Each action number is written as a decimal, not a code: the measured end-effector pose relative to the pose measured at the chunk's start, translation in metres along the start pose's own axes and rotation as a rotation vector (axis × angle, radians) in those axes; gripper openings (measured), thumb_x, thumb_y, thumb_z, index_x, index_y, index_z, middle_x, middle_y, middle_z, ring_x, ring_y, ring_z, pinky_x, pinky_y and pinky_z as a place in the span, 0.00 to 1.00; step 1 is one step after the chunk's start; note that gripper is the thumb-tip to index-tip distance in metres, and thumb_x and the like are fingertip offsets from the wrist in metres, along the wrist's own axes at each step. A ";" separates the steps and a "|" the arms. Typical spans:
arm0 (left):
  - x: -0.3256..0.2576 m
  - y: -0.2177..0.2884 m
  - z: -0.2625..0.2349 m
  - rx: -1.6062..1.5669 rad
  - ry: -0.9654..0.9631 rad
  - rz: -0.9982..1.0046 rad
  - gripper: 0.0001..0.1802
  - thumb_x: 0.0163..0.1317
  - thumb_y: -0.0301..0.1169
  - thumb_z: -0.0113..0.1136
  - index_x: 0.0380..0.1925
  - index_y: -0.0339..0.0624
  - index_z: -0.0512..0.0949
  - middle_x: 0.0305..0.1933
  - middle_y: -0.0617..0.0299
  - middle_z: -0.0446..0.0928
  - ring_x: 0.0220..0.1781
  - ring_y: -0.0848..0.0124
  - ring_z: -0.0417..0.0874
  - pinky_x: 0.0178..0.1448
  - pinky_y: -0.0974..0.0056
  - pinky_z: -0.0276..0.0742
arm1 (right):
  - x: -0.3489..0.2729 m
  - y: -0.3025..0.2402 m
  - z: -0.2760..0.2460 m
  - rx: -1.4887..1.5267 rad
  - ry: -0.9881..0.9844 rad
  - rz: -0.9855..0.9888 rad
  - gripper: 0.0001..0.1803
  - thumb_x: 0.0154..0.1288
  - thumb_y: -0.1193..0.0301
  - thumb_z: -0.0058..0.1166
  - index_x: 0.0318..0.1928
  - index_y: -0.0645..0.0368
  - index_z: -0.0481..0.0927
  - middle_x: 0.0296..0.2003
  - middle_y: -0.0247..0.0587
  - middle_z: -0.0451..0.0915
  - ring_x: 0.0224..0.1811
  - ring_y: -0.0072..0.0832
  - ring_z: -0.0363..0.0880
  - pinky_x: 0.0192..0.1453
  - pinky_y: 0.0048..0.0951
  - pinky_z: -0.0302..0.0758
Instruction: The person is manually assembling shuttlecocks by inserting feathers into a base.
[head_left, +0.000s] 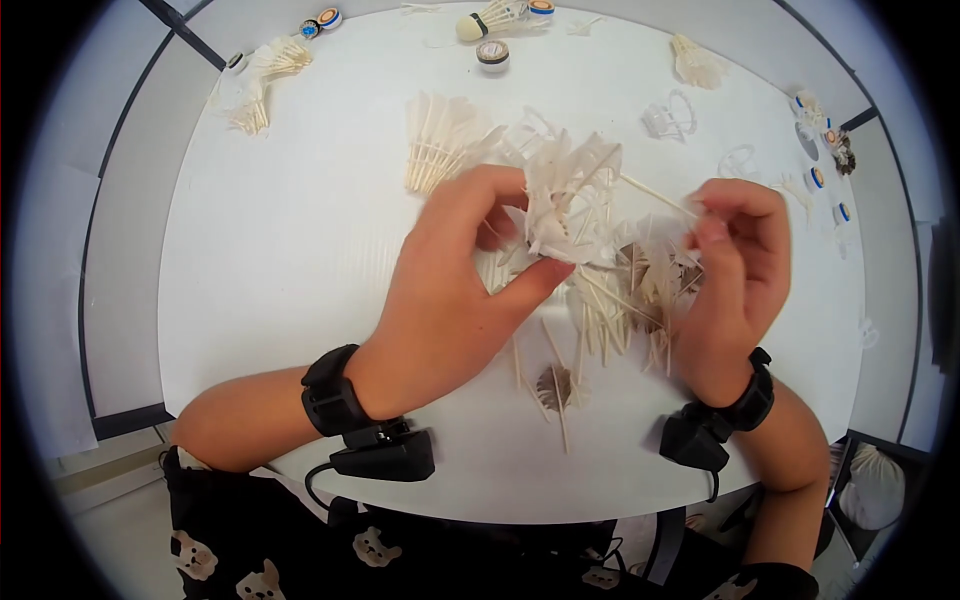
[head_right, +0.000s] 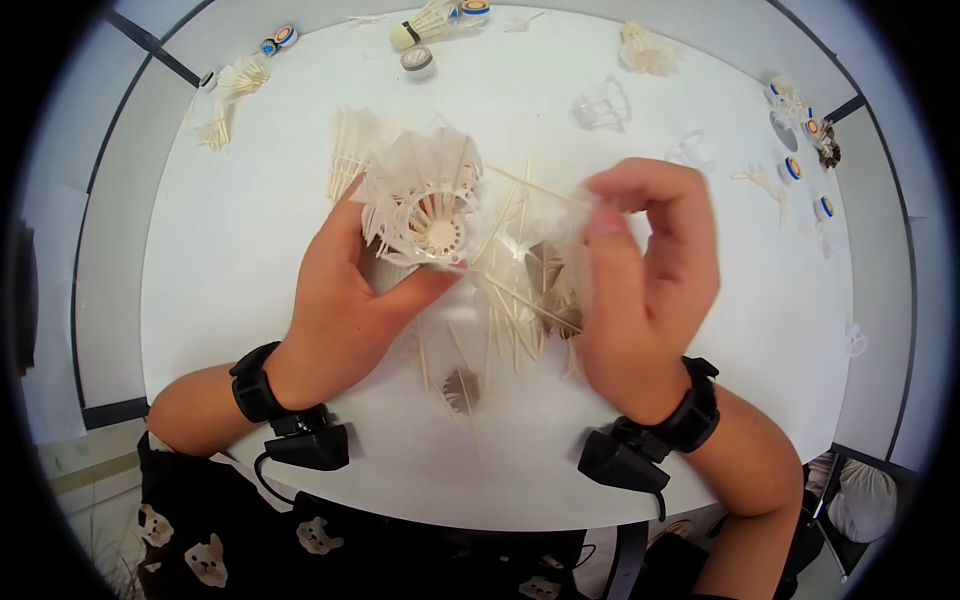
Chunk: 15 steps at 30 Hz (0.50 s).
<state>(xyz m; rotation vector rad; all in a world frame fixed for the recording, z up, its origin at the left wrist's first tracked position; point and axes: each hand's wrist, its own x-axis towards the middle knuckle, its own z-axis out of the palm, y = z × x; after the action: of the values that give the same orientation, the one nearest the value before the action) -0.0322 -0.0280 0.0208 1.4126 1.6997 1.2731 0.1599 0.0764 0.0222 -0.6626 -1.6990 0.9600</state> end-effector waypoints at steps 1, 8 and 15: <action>-0.001 0.000 0.000 0.130 0.072 0.090 0.30 0.57 0.23 0.74 0.59 0.37 0.74 0.56 0.60 0.78 0.56 0.69 0.78 0.63 0.64 0.72 | 0.000 0.000 -0.001 0.012 0.030 -0.047 0.10 0.68 0.81 0.49 0.48 0.67 0.74 0.43 0.39 0.75 0.45 0.23 0.69 0.55 0.26 0.68; 0.001 -0.004 -0.003 0.185 0.063 0.203 0.26 0.55 0.24 0.74 0.55 0.41 0.77 0.53 0.65 0.75 0.51 0.70 0.73 0.57 0.65 0.68 | -0.001 0.007 -0.003 0.085 -0.043 -0.228 0.11 0.64 0.83 0.48 0.47 0.66 0.70 0.40 0.41 0.74 0.40 0.24 0.68 0.51 0.26 0.69; 0.001 -0.005 0.000 0.049 0.015 0.132 0.22 0.60 0.18 0.69 0.55 0.38 0.76 0.52 0.63 0.75 0.54 0.71 0.77 0.63 0.66 0.72 | 0.001 0.007 -0.002 0.045 -0.100 -0.290 0.13 0.59 0.87 0.50 0.46 0.66 0.70 0.39 0.41 0.76 0.37 0.23 0.69 0.46 0.24 0.69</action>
<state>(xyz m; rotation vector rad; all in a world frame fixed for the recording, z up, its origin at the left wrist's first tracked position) -0.0345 -0.0271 0.0165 1.5704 1.6811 1.3234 0.1618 0.0818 0.0169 -0.3297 -1.7971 0.8332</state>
